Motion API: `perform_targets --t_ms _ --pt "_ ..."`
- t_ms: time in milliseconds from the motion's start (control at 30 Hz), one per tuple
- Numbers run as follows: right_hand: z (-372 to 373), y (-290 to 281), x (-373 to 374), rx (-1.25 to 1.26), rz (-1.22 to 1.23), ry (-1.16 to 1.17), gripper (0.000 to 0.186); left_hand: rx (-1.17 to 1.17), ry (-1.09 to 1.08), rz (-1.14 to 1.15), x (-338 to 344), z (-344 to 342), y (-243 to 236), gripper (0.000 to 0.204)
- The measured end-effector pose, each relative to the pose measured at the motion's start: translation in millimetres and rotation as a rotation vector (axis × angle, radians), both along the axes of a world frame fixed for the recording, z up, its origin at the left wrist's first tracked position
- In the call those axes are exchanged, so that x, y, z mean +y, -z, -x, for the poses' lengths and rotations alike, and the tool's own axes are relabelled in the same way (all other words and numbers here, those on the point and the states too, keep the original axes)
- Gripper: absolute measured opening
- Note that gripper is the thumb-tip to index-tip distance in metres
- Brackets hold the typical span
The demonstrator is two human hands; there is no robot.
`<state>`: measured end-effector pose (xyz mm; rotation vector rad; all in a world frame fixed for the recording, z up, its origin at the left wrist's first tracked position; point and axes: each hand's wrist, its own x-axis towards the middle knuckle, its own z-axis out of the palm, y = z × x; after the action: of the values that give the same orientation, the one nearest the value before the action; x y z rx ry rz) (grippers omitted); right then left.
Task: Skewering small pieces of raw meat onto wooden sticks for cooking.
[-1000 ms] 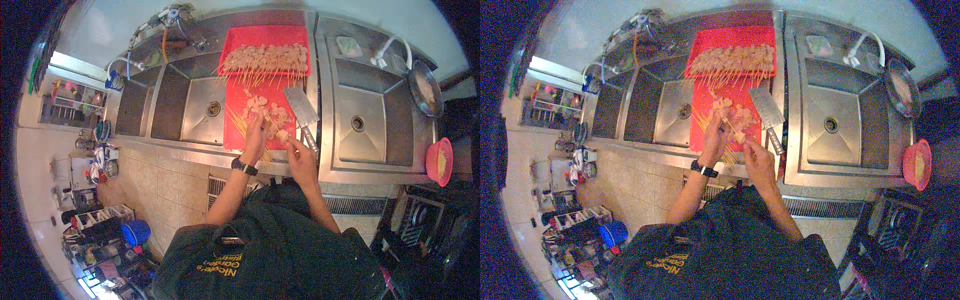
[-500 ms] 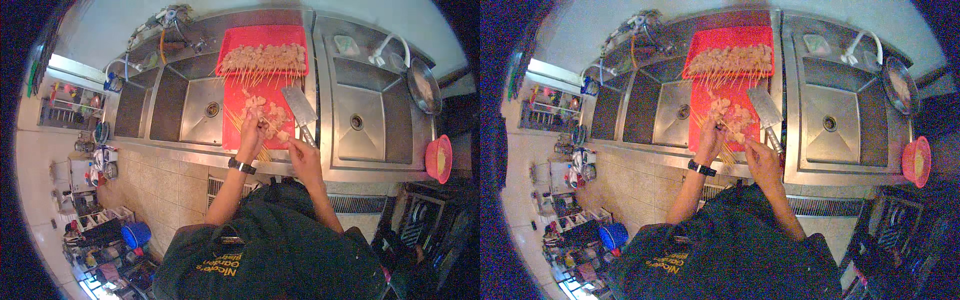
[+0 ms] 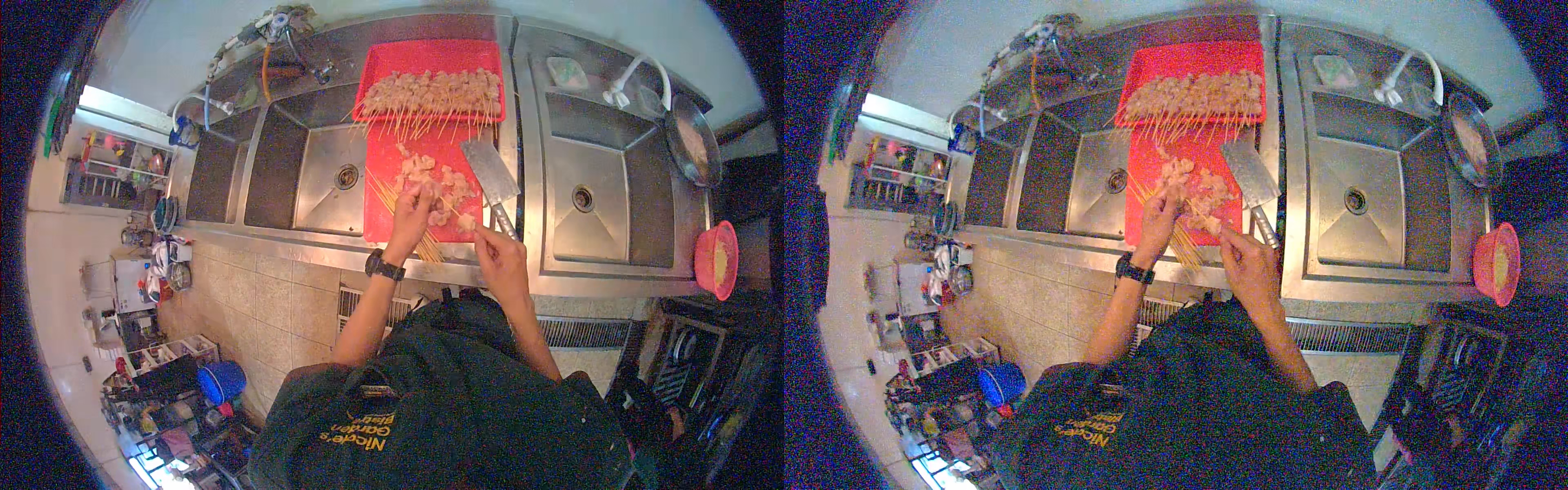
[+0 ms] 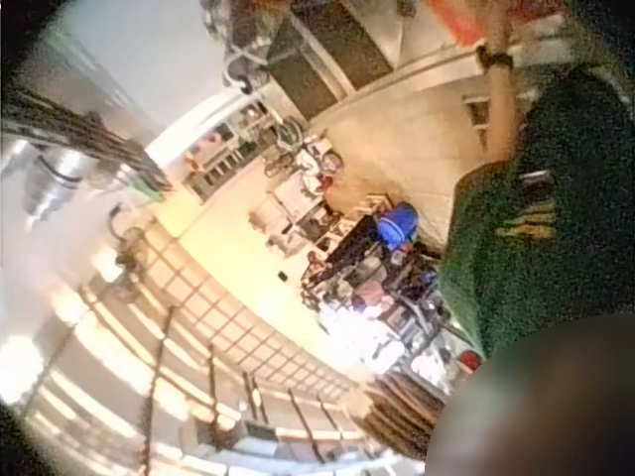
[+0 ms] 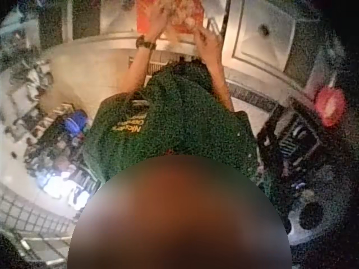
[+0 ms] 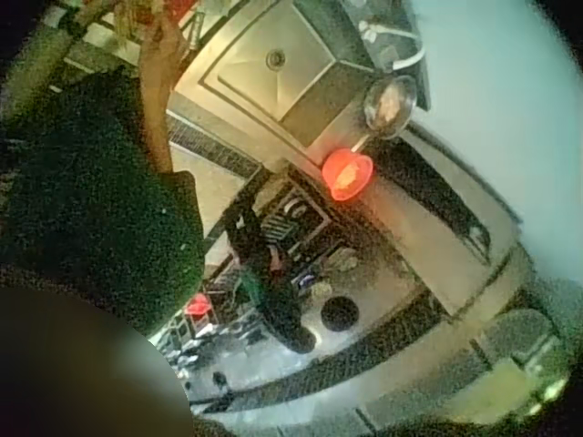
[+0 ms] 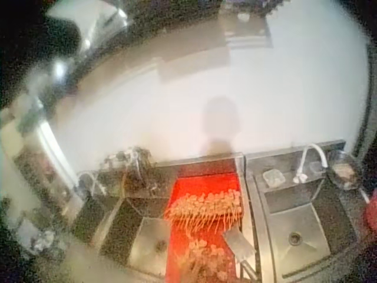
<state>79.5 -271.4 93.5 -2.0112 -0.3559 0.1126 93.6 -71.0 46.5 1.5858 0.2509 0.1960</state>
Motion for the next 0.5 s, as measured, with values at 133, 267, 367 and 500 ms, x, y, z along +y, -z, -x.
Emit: perform_targets --t_ms 133,267,367,500 --pt "8 10 7 0.041 -0.088 0.066 0.026 0.033 -0.046 0.139 -13 0 -9 0.033" --pt "12 10 13 0.13 -0.126 0.104 0.025 -0.06 -0.028 0.079 -19 2 -6 0.033" --pt "12 8 13 0.192 -0.174 0.114 0.027 -0.017 -0.045 0.001 -24 1 -11 0.031" --pt "13 25 15 0.175 -0.194 0.134 0.029 -0.076 0.065 0.005 -23 4 7 0.029"
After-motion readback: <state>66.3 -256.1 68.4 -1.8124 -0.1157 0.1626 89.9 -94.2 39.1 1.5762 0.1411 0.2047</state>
